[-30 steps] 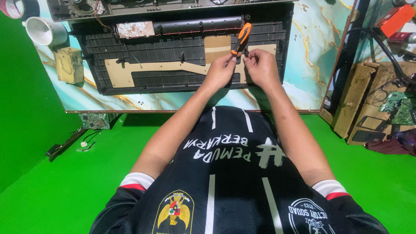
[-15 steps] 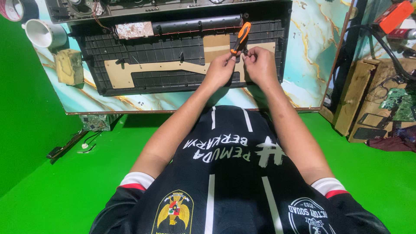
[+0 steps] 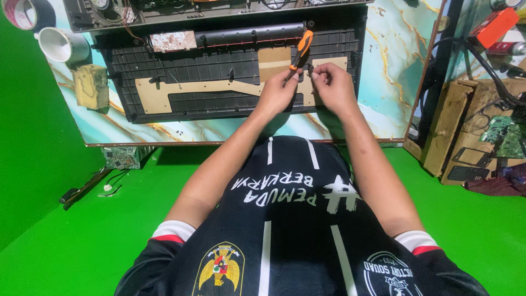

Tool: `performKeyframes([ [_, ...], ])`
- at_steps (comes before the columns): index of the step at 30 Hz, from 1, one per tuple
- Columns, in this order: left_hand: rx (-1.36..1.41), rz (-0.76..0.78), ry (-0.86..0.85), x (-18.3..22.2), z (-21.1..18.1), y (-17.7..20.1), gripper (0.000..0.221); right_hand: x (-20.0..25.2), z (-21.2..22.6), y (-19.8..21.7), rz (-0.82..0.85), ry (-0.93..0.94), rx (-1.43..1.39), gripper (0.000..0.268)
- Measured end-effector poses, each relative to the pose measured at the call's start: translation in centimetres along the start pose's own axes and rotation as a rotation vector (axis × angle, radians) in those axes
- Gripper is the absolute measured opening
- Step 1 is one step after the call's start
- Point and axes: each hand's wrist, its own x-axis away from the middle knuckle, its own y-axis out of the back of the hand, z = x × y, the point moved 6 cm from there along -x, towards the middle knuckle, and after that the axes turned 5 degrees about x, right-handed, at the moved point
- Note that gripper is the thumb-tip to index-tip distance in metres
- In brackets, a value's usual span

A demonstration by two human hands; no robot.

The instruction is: The person works on the interior components of a disassembled electronic keyboard using a screwdriver to remove and replace screws along a internal circuit and panel area.

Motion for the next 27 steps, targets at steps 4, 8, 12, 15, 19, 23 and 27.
performKeyframes([
  [4, -0.072, -0.067, -0.038, 0.7, -0.7, 0.6, 0.038, 1.2, -1.7, 0.1, 0.040, -0.073, -0.253, 0.016],
  [8, -0.060, -0.122, -0.255, 3.1, -3.2, 1.6, 0.032, 3.3, -0.5, 0.6, 0.081, -0.060, -0.180, 0.018],
  [12, -0.181, -0.015, -0.452, 7.0, -6.7, 1.3, 0.023, 6.4, 3.7, 0.7, 0.211, 0.109, -0.318, 0.031],
  [15, -0.265, 0.124, -0.657, 10.0, -9.2, 0.2, 0.015, 8.2, 6.1, 1.1, 0.234, 0.152, -0.322, 0.034],
  [19, -0.345, 0.145, -0.762, 11.6, -10.9, 0.6, 0.018, 10.0, 7.8, 4.1, 0.074, 0.232, -0.381, 0.021],
  [23, -0.473, 0.098, -0.843, 12.1, -11.1, 1.1, 0.037, 11.7, 8.3, 6.4, -0.018, 0.256, -0.593, 0.017],
  [27, -0.417, 0.169, -0.881, 12.0, -10.6, -1.1, 0.046, 12.6, 8.8, 6.4, 0.006, 0.236, -0.237, 0.015],
])
